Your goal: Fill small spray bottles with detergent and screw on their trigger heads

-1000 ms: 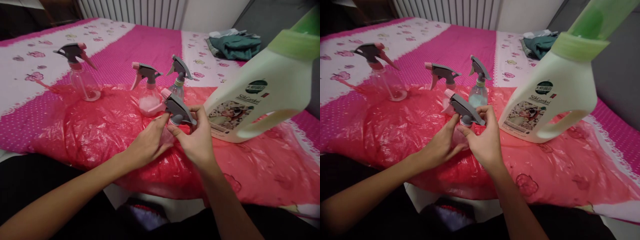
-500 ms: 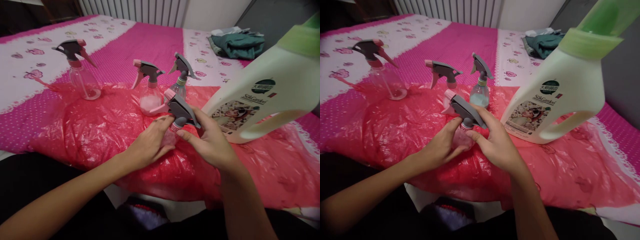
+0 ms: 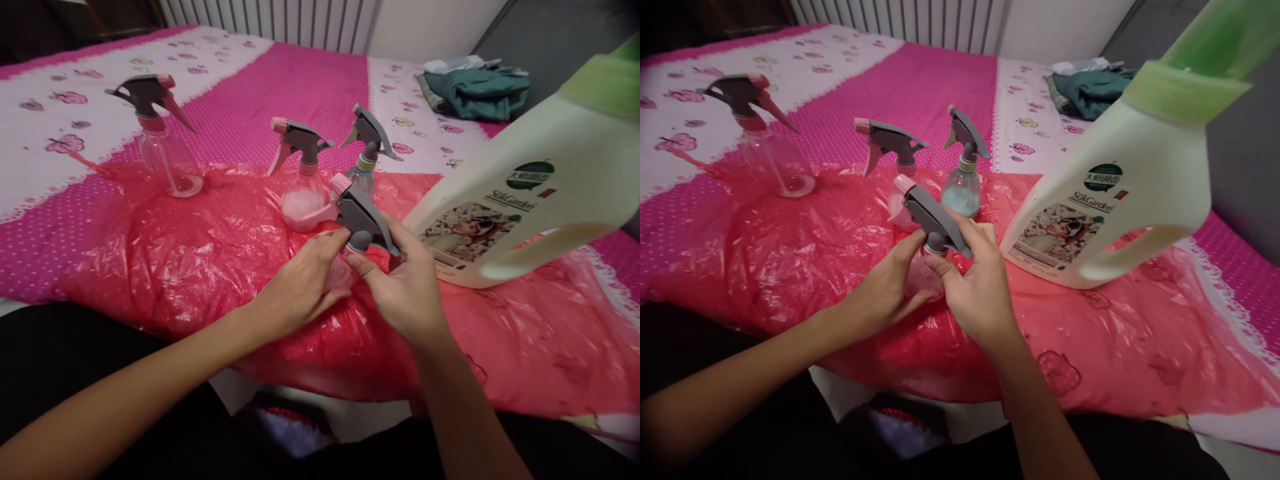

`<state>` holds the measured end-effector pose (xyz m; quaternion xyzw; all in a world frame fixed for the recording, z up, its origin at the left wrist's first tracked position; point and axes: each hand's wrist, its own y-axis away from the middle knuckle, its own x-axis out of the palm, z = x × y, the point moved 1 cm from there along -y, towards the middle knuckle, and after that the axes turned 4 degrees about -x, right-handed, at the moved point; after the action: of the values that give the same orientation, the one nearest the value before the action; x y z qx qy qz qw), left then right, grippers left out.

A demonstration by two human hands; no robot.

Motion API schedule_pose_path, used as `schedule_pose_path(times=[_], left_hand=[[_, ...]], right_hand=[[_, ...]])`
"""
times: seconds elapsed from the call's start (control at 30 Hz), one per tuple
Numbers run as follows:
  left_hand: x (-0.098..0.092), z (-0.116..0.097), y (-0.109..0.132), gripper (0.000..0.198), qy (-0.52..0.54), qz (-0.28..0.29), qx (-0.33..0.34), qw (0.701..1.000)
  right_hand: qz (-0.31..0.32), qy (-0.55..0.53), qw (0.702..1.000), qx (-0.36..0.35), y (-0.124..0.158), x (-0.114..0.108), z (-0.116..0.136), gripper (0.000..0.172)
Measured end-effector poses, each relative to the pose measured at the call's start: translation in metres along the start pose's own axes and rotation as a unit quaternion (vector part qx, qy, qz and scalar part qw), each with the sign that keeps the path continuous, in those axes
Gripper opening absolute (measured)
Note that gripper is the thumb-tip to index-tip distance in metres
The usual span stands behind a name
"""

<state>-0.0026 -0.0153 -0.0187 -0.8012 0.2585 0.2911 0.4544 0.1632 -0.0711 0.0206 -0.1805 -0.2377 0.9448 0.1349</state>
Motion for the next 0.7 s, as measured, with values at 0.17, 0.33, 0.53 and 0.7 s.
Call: schedule_pose_path(times=[0.17, 0.33, 0.53, 0.7], left_hand=[[-0.002, -0.003, -0.001, 0.075, 0.016, 0.008, -0.011, 1.0], [-0.002, -0.001, -0.002, 0.076, 0.017, 0.001, 0.003, 1.0], [-0.003, -0.003, -0.002, 0.073, 0.024, 0.002, -0.002, 1.0], [-0.003, -0.001, -0.001, 0.073, 0.03, 0.011, 0.003, 0.999]], right_hand=[[-0.009, 0.06, 0.998, -0.023, 0.001, 0.004, 0.007, 0.027], [-0.034, 0.086, 0.995, -0.024, 0.0, 0.008, 0.005, 0.023], [0.02, 0.092, 0.995, -0.045, -0.001, -0.003, 0.008, 0.02], [0.081, -0.008, 0.997, 0.003, 0.0, -0.012, 0.004, 0.034]])
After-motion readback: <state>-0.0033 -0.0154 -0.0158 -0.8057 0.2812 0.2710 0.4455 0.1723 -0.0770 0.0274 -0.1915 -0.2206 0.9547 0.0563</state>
